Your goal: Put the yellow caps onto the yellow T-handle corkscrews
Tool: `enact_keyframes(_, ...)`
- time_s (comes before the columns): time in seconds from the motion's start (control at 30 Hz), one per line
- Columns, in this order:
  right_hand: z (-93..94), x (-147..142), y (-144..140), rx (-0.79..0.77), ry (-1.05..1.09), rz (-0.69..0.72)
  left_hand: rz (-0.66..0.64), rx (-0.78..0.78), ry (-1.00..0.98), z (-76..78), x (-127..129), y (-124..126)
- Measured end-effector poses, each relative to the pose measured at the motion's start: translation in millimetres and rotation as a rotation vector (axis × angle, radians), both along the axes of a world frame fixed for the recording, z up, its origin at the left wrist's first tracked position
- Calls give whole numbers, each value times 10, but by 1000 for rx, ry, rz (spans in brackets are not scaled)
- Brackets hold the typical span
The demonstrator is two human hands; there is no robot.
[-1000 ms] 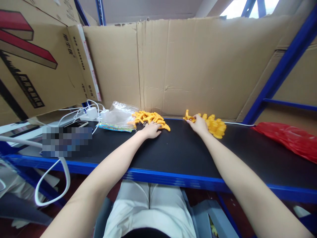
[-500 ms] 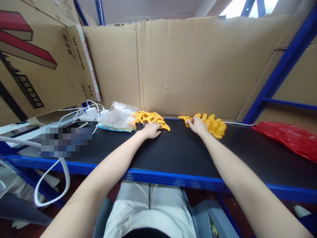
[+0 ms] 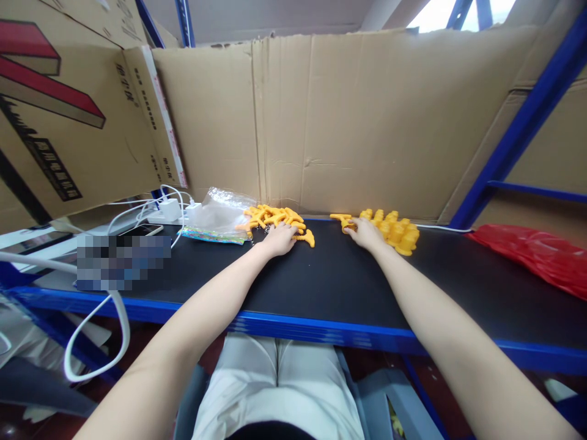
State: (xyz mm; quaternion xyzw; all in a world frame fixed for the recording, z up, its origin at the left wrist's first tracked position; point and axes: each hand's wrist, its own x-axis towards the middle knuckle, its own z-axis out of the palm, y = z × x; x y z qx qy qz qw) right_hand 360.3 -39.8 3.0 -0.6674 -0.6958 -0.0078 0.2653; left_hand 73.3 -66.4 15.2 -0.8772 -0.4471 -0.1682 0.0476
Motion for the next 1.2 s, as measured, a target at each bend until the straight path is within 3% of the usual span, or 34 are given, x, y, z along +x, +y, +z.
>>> enact_keyframes(0.13, -14, 40, 50, 25, -26, 46, 20, 50, -20, -45, 3, 63)
enact_keyframes(0.37, 9, 75, 48, -19, 24, -71, 39, 35, -123, -12, 21, 69)
enact_keyframes(0.57, 40, 41, 12, -37, 95, -14, 11, 88, -211, 48, 25, 27)
enact_keyframes(0.77, 35, 47, 13, -68, 38, -5, 5, 147, -311, 120, 14, -9)
enact_keyframes(0.9, 78, 2, -31, 7, -59, -41, -8, 150, -346, 137, 16, -12)
enact_keyframes(1.03, 136, -84, -62, 85, -139, -17, -43, 120, -477, 127, 51, -7)
enact_keyframes(1.2, 78, -120, 21, 42, -82, 91, -82, 72, -703, 129, 126, -13)
